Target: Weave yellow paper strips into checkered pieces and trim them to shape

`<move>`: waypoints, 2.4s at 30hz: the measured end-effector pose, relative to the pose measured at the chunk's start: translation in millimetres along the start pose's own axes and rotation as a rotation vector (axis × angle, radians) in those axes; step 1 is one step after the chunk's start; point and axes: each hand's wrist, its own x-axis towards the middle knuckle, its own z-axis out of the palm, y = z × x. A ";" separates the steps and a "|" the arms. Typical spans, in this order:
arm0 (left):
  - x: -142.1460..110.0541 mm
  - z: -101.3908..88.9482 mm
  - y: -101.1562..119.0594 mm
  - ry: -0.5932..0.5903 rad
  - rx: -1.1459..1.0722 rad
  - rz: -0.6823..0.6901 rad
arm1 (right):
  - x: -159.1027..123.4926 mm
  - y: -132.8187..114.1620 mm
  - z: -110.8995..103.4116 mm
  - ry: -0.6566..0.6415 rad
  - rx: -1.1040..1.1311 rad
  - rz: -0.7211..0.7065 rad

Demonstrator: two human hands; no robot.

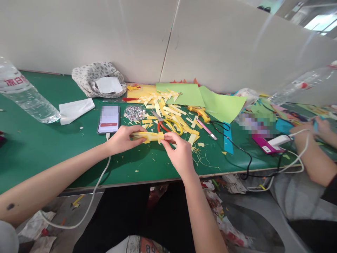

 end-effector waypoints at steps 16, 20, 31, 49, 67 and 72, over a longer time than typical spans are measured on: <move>5.8 -1.6 0.1 -0.276 -0.475 -0.388 | -3.4 -14.9 -43.8 -0.287 -0.304 0.178; 6.7 -3.1 -2.1 -0.320 -0.463 -0.440 | -3.0 -9.4 -46.3 -0.297 -0.357 0.220; 7.8 -17.3 6.4 -0.307 -0.725 -0.539 | -8.5 -32.8 -53.9 0.018 -0.018 0.092; 5.7 -11.9 4.8 -0.339 -0.794 -0.505 | -19.5 -12.4 -19.4 0.151 0.648 0.387; 1.5 -13.1 9.6 -0.341 -0.908 -0.480 | -38.8 -18.7 3.7 0.080 1.004 0.672; 1.3 -12.7 10.4 -0.351 -0.894 -0.459 | -37.7 -20.9 11.6 0.114 1.009 0.632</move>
